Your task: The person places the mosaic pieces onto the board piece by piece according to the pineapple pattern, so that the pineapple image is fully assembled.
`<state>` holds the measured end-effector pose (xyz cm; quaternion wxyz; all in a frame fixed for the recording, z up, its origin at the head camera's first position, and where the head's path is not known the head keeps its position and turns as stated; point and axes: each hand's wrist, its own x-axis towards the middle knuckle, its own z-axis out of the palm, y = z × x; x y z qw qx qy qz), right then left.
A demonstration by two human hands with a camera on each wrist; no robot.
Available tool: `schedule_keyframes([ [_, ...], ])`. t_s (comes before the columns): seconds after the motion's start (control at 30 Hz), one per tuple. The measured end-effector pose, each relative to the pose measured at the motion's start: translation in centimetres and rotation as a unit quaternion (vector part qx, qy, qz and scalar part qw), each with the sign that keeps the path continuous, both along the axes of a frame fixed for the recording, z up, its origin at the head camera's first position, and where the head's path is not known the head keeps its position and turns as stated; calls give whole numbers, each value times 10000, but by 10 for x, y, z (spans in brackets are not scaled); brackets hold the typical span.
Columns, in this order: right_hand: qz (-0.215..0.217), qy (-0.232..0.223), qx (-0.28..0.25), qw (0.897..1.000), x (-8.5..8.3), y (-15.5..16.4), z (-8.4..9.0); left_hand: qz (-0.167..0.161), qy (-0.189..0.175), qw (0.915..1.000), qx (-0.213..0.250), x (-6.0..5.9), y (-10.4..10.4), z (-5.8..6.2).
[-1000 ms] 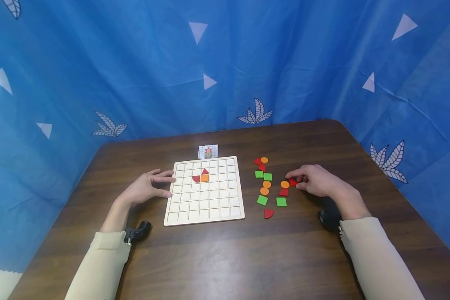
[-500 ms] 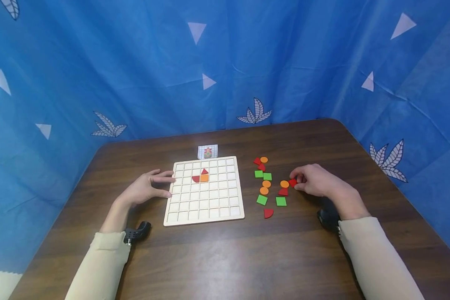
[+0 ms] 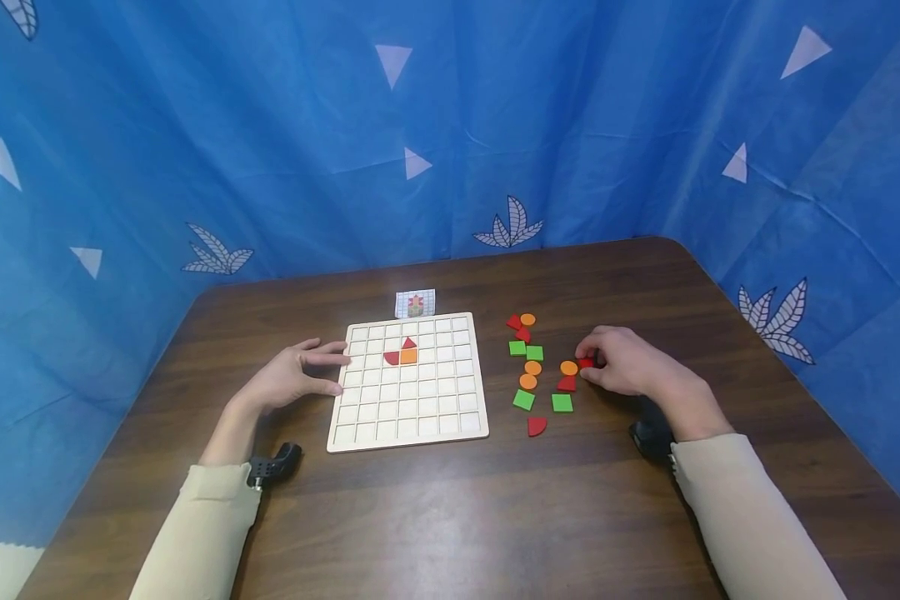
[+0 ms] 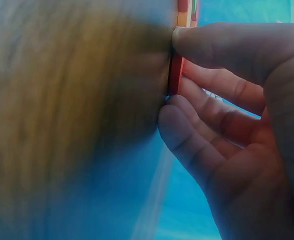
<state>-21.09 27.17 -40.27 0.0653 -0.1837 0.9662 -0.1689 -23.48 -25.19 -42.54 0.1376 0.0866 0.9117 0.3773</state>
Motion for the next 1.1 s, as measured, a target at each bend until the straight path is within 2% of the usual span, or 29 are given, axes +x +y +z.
schedule_keyframes([
  [0.3,96,196,-58,9997,-3,-2,4,-26,32,10000,-28,1,0,0],
  [0.6,230,171,-253,9993,-10,-18,15,-35,16,10000,-23,1,0,0],
  [0.87,258,216,-515,9981,-21,-57,20,-59,77,9999,54,1,-2,-2],
  [1.1,481,254,-700,9961,-30,-100,21,-54,75,9999,49,1,-1,0],
])
